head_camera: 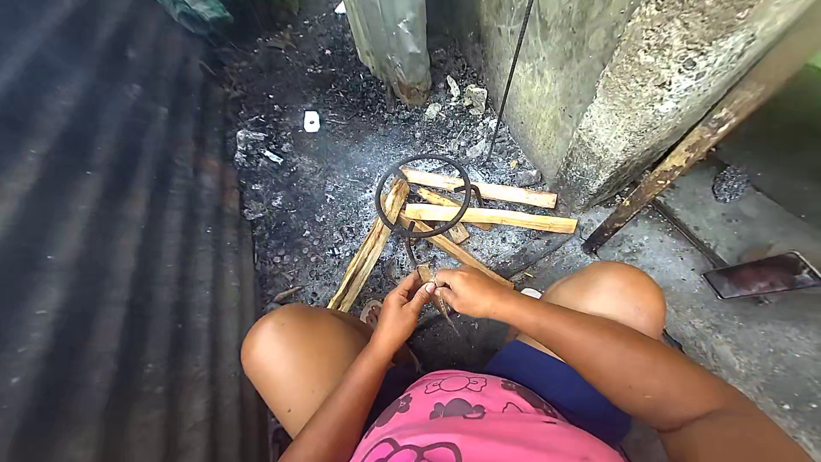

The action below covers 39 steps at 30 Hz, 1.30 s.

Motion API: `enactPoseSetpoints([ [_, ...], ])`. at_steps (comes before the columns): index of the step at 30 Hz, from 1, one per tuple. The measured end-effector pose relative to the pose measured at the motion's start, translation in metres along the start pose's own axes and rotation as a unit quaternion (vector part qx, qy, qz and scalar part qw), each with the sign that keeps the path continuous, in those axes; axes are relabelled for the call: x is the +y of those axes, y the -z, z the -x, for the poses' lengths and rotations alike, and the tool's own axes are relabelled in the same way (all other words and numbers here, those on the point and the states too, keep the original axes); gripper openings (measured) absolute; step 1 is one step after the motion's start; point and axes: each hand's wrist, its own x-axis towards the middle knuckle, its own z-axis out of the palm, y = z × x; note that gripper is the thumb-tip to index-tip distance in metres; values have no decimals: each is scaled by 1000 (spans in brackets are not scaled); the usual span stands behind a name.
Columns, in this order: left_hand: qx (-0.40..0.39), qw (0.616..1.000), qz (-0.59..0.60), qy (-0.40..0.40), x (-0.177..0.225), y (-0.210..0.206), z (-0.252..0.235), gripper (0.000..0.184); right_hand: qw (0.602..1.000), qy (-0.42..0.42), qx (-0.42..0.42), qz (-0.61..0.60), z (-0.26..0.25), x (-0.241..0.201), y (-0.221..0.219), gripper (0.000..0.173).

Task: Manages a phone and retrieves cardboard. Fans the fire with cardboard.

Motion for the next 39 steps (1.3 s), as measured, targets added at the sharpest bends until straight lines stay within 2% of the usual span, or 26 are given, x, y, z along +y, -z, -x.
enactPoseSetpoints([
  [3,-51,998,21,37,3,-3,3,50,999,21,-26,-20,2,3,-2,27],
  [11,-121,983,132,41,6,-3,-3,48,995,47,-30,-81,8,9,3,24],
  [13,-124,981,143,38,6,-3,-5,54,994,46,-24,-101,7,11,3,24],
  [15,-96,982,156,42,6,-6,-5,56,992,37,-17,-119,5,13,3,25],
  [19,3,989,140,40,9,-13,-3,31,990,1,-3,-143,4,12,5,26],
  [23,2,991,128,48,15,-13,-2,14,990,-1,-15,-138,6,8,6,26],
  [26,-6,990,133,44,17,-11,-1,13,990,11,-5,-140,8,8,5,26],
  [30,6,994,107,-10,16,-14,-1,16,985,33,20,-167,8,11,5,28],
  [34,26,994,-2,-107,16,-17,-3,24,976,42,51,-210,9,13,6,28],
  [39,75,972,-123,-187,21,-21,-8,26,965,59,94,-238,11,12,5,27],
])
